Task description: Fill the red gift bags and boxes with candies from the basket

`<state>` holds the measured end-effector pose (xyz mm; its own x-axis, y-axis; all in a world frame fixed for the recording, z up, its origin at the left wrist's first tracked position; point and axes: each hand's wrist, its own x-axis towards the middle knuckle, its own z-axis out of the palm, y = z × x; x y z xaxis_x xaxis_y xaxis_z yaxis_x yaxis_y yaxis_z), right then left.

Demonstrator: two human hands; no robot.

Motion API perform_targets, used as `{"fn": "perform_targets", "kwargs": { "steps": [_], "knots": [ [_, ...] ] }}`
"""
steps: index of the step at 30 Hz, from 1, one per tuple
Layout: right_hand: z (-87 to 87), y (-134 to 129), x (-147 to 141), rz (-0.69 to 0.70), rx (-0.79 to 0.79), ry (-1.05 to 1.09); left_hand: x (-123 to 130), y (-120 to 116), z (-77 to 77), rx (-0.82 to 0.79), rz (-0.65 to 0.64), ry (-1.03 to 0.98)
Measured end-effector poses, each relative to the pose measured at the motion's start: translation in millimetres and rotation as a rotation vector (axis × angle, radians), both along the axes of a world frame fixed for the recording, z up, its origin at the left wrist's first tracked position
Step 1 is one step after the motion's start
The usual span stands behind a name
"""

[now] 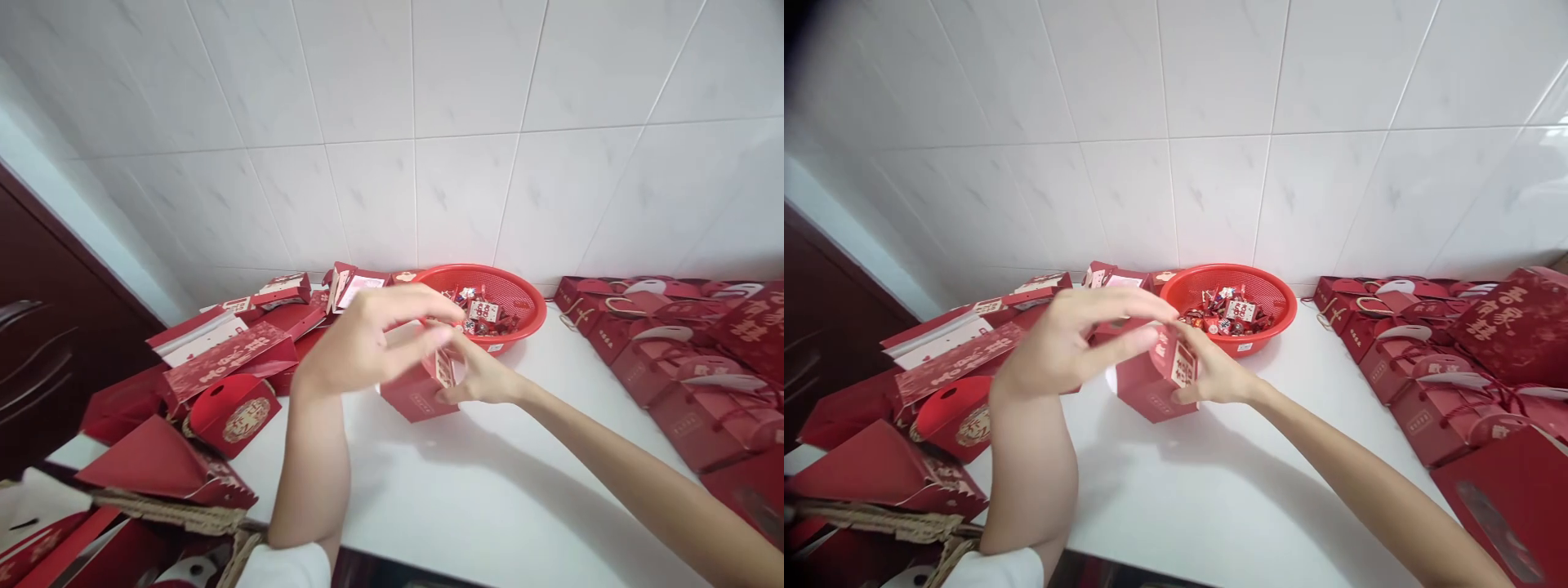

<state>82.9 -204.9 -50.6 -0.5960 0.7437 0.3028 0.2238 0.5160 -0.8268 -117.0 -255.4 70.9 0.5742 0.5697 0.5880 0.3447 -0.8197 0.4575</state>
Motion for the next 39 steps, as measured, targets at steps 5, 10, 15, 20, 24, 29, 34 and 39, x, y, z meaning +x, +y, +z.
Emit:
{"fn": "perform_targets", "kwargs": {
  "steps": [5, 10, 15, 20, 24, 29, 34, 39],
  "knots": [
    [-26.5, -12, 31, -0.057, -0.071, 0.160, -16, 53, -17.6, -0.255, 0.195, 0.252],
    [-51.8, -18, 35, -0.124, -0.022, 0.160, -5, 80, -42.0, -0.499, 0.187, 0.546],
    [-43.1, -26, 33, -0.229, 0.022, 0.101, 12, 84, -51.8, -0.540, 0.177, 0.643],
    [-18.0, -32, 27, -0.346, 0.206, 0.035, 21, 82, -48.7, -0.531, 0.160, 0.717],
    [-4.1, -28, 31, -0.293, 0.173, -0.042, 18, 77, -41.9, -0.532, 0.064, 0.731],
    [3.1, -23, 44, -0.303, -0.142, 0.002, 17, 76, -39.4, -0.641, -0.014, 0.738],
    [4.4, -30, 55, -0.310, -0.368, 0.002, 25, 82, -44.4, -0.698, -0.081, 0.755],
    [23.8, -18, 73, -0.287, -0.185, -0.106, 25, 84, -48.1, -0.653, -0.081, 0.722]
  ]
}}
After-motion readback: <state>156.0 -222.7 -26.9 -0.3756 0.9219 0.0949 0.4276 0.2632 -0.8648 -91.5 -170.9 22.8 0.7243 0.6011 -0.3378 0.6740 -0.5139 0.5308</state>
